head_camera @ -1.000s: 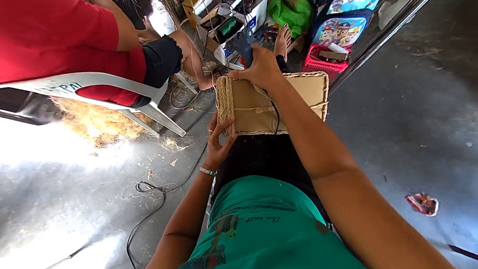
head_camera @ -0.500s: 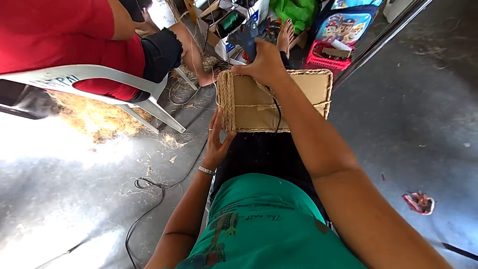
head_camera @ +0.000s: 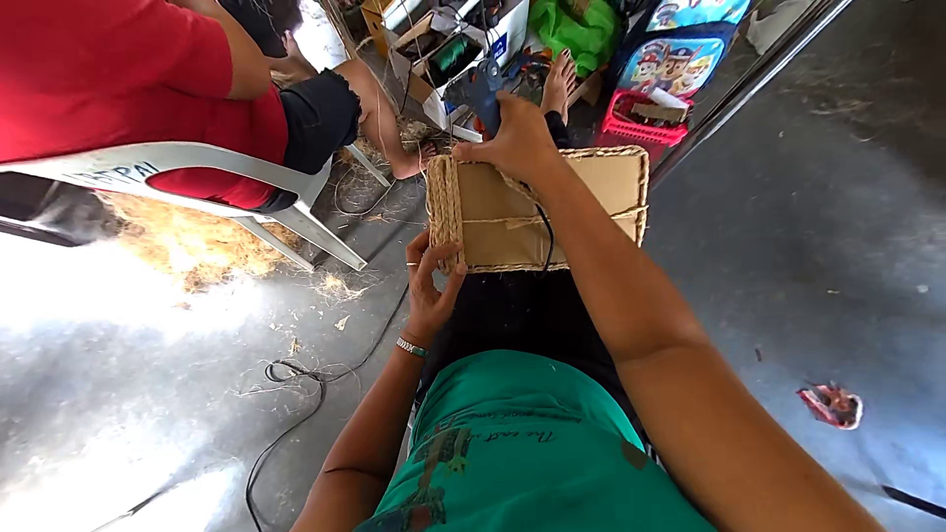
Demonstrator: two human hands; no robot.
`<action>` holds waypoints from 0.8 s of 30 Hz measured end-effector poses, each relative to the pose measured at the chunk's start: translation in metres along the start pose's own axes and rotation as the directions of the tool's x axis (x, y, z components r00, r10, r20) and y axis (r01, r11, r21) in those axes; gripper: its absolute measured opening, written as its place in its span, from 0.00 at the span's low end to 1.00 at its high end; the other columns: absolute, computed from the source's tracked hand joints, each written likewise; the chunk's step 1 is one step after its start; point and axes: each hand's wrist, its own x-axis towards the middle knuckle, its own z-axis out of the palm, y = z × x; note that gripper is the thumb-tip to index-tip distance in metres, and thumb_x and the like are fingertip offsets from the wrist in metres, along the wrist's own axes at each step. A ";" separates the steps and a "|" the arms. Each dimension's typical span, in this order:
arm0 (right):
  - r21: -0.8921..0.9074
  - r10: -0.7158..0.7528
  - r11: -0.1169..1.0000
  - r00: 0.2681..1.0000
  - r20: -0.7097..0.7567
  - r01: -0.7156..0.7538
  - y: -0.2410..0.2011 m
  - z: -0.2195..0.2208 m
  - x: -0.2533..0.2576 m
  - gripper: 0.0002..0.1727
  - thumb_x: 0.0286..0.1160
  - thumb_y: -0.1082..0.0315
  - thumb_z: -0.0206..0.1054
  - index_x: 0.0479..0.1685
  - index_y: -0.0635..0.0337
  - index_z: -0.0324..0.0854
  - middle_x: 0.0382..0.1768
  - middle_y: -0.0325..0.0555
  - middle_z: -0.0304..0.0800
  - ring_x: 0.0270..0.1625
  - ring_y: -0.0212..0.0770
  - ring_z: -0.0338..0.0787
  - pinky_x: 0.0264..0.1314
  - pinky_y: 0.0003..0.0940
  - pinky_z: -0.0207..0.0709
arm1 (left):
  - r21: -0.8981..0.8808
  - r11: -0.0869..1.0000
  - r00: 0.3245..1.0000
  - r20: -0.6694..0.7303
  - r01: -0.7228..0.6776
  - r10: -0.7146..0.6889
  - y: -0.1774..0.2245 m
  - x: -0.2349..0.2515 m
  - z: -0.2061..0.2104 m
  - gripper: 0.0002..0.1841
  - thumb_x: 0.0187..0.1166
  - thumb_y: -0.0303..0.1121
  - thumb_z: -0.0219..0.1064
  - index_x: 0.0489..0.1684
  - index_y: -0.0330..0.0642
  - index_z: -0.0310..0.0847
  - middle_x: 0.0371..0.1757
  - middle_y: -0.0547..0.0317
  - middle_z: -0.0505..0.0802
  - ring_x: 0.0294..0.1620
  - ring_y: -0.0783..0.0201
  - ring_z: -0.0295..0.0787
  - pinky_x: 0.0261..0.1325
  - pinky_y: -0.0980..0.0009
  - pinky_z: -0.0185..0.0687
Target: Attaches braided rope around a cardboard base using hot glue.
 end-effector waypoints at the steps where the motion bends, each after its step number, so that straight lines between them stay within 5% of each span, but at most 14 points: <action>1: -0.001 0.002 1.000 1.000 0.000 -0.002 0.000 -0.001 -0.001 0.35 0.55 0.47 0.87 0.54 0.64 0.84 0.44 0.53 0.89 0.47 0.48 0.89 0.58 0.52 0.81 | 0.001 1.000 1.000 -0.009 0.017 -0.017 0.004 0.003 0.000 0.19 0.84 0.49 0.63 0.63 0.50 0.85 0.83 0.49 0.70 0.85 0.53 0.65 0.78 0.57 0.75; 4: 0.006 -0.002 1.000 1.000 -0.005 0.003 -0.001 -0.002 -0.003 0.34 0.55 0.47 0.87 0.53 0.64 0.84 0.44 0.52 0.89 0.47 0.47 0.88 0.57 0.51 0.81 | 0.027 0.998 0.998 -0.036 0.056 -0.055 0.015 0.017 -0.001 0.23 0.86 0.52 0.60 0.74 0.55 0.81 0.83 0.52 0.70 0.82 0.56 0.68 0.73 0.60 0.77; 7: 0.007 -0.003 1.000 1.000 -0.005 0.003 -0.003 -0.003 -0.005 0.35 0.55 0.48 0.87 0.55 0.64 0.83 0.44 0.52 0.89 0.47 0.46 0.89 0.57 0.51 0.81 | 0.055 0.998 0.997 -0.074 0.031 -0.026 0.015 0.045 -0.003 0.31 0.83 0.50 0.65 0.83 0.47 0.71 0.85 0.45 0.70 0.82 0.52 0.69 0.69 0.59 0.80; 10: 0.011 -0.003 1.000 1.000 -0.006 0.003 -0.004 -0.003 -0.006 0.34 0.55 0.48 0.87 0.54 0.64 0.83 0.42 0.51 0.89 0.44 0.45 0.88 0.55 0.50 0.82 | 0.011 1.000 1.000 -0.002 0.013 -0.013 0.008 0.068 -0.004 0.44 0.80 0.49 0.68 0.93 0.39 0.51 0.92 0.42 0.61 0.90 0.51 0.60 0.84 0.55 0.70; 13: 0.011 -0.001 1.000 1.000 -0.007 0.001 -0.004 -0.002 -0.007 0.34 0.56 0.48 0.87 0.54 0.64 0.83 0.41 0.51 0.88 0.44 0.46 0.88 0.54 0.50 0.81 | -0.121 0.983 0.986 0.111 0.142 -0.128 0.010 0.067 0.000 0.47 0.86 0.47 0.63 0.98 0.47 0.31 0.96 0.51 0.52 0.92 0.61 0.57 0.90 0.60 0.62; 16: 0.015 -0.015 1.000 1.000 -0.010 0.015 -0.001 0.002 -0.007 0.35 0.54 0.47 0.87 0.54 0.63 0.83 0.42 0.50 0.89 0.44 0.45 0.89 0.54 0.50 0.82 | -0.154 0.948 0.957 0.120 0.279 -0.262 0.019 0.056 0.001 0.44 0.87 0.48 0.62 0.98 0.58 0.33 0.92 0.58 0.64 0.83 0.64 0.73 0.80 0.59 0.75; 24: 0.001 -0.020 1.000 1.000 -0.003 0.020 -0.005 0.003 -0.010 0.36 0.55 0.47 0.87 0.55 0.65 0.83 0.43 0.52 0.90 0.45 0.47 0.90 0.56 0.51 0.83 | -0.143 0.946 0.955 0.109 0.290 -0.276 0.017 0.063 -0.007 0.43 0.81 0.49 0.66 0.95 0.57 0.44 0.88 0.55 0.69 0.78 0.60 0.77 0.73 0.57 0.81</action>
